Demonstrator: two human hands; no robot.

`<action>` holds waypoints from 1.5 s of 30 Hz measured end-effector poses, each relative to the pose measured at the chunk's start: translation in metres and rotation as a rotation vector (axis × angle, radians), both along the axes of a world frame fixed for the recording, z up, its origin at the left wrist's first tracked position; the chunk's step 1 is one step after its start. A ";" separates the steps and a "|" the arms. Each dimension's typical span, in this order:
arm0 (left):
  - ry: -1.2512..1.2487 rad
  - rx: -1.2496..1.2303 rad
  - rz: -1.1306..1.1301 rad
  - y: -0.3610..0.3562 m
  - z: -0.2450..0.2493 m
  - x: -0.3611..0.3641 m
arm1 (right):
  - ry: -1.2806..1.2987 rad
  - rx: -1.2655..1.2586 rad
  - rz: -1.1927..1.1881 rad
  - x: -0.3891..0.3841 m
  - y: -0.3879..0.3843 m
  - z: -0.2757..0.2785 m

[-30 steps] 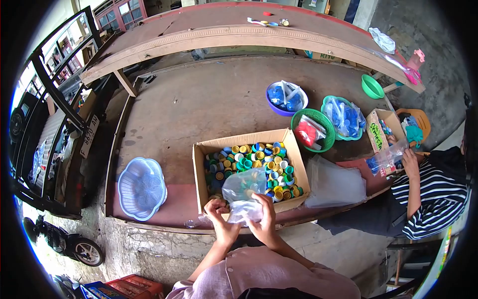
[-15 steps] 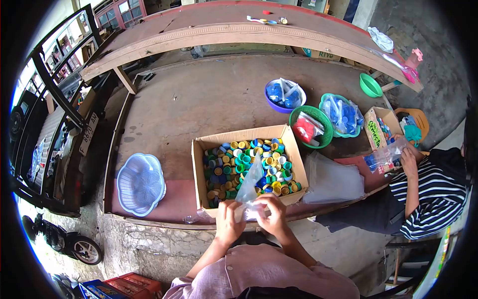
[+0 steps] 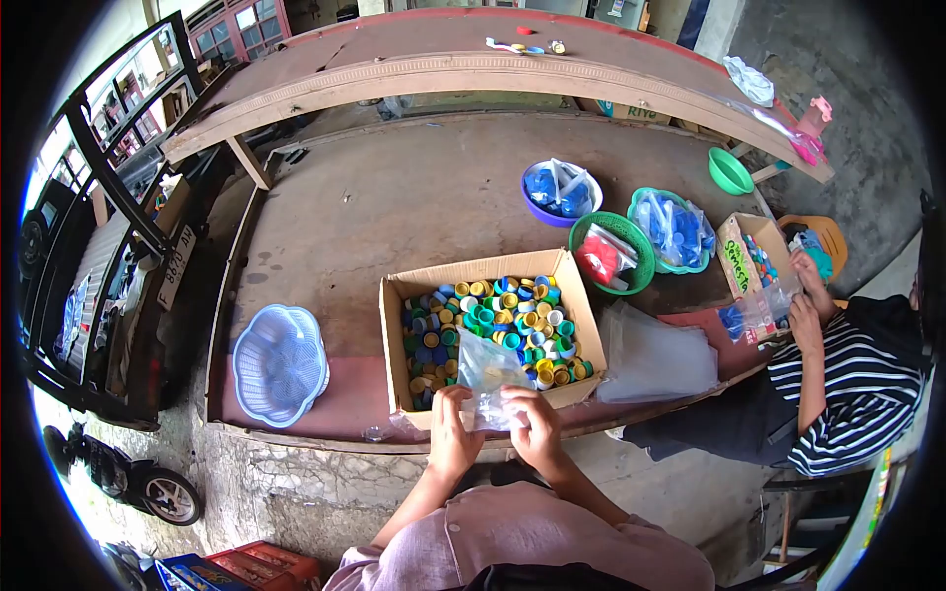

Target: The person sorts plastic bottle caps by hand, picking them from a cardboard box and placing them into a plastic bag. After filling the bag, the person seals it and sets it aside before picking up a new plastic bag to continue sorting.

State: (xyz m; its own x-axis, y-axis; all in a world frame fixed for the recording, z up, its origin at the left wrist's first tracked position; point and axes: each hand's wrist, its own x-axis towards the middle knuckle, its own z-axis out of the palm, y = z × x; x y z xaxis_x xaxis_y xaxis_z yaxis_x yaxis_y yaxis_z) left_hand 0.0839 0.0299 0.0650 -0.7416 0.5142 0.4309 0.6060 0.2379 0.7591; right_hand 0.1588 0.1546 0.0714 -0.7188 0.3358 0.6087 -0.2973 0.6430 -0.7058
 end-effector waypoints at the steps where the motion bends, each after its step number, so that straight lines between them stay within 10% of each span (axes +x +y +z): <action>1: -0.010 0.041 0.001 0.001 0.001 0.001 | -0.014 0.003 0.007 0.000 -0.003 0.001; 11: 0.251 -0.056 0.181 -0.001 0.009 -0.007 | -0.069 0.104 -0.054 -0.002 0.002 0.007; 31: -0.018 0.223 0.136 0.004 0.009 -0.026 | -0.008 0.164 -0.065 -0.009 0.010 0.010; 34: 0.266 -0.043 0.182 0.005 0.012 -0.023 | 0.027 0.115 -0.112 -0.009 0.012 0.008; 45: -0.092 0.134 0.168 0.011 0.002 -0.002 | -0.127 0.047 -0.172 0.008 0.024 -0.013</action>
